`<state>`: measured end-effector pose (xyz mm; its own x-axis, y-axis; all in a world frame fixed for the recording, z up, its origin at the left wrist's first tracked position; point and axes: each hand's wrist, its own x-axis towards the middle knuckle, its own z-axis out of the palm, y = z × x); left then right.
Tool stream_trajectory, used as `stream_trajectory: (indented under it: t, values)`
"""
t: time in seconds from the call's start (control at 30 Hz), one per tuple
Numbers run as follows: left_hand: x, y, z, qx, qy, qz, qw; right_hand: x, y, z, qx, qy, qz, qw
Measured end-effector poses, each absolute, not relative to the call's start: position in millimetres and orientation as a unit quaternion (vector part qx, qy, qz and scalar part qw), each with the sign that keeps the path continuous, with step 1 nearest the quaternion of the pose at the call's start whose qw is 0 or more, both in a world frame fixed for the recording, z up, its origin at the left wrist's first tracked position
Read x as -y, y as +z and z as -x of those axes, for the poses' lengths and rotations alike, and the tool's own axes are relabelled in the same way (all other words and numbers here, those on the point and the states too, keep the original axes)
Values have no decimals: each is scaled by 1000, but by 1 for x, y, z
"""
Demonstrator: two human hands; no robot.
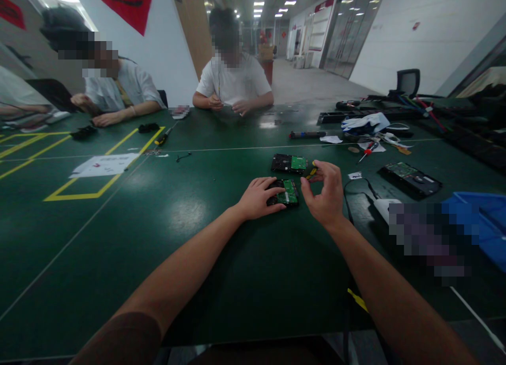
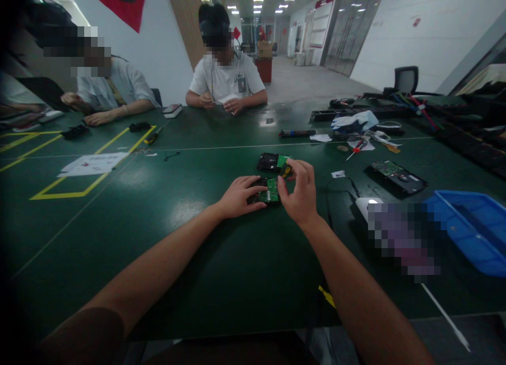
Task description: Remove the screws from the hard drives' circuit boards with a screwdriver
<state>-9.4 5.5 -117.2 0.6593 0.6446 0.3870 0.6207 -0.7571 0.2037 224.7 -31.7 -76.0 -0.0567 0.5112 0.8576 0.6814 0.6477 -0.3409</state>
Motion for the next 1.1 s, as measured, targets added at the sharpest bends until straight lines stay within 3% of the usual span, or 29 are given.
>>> stream_trajectory:
  t: [1.1]
  values:
    - [-6, -117, 9, -353, 217, -910, 33, 32, -82, -225, 727, -45, 437, 528]
